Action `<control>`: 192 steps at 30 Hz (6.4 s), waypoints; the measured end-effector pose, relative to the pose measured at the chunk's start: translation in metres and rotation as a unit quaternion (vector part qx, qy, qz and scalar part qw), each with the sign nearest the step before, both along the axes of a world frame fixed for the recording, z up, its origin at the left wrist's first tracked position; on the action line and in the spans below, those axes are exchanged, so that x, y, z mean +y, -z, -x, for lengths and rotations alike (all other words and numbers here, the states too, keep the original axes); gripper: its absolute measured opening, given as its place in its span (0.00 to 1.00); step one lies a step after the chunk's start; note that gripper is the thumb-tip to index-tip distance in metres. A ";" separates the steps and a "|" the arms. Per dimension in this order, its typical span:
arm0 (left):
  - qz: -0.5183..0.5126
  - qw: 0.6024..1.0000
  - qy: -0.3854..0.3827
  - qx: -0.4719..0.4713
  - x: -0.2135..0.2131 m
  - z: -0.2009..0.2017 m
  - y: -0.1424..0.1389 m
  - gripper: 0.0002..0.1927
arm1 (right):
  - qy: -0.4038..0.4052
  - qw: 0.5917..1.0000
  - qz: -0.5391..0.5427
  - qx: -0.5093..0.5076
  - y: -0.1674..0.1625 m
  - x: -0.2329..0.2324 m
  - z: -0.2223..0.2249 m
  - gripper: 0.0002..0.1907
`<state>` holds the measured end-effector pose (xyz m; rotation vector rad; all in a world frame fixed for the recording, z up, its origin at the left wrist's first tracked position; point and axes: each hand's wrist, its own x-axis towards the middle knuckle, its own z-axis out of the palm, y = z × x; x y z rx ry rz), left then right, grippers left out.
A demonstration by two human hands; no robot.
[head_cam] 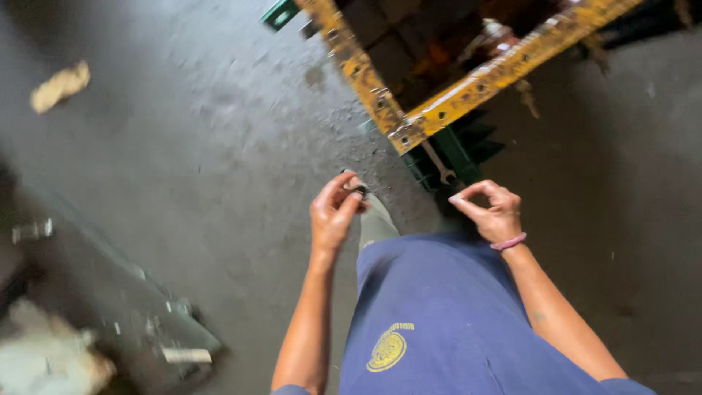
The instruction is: The person installs small cylindrical components onto a yellow metal frame, using a wrench to tighten them. They move between the frame and a green machine to retrieve parts and tools, repeating the installation process on multiple points.
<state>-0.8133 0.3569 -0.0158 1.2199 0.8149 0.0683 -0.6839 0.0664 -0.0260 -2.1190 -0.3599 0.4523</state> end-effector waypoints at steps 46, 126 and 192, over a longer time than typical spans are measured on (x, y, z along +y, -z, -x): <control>-0.196 0.861 0.443 -0.153 -0.111 -0.513 0.147 0.12 | 0.690 0.720 -0.021 -0.073 -0.032 0.124 0.032 0.09; -0.507 0.486 0.674 -0.228 -0.124 -0.548 0.149 0.08 | 0.718 0.683 0.063 -0.118 0.019 0.191 -0.132 0.16; -0.486 0.492 0.647 -0.322 -0.114 -0.547 0.162 0.04 | 0.706 0.695 0.072 -0.115 0.013 0.196 -0.137 0.20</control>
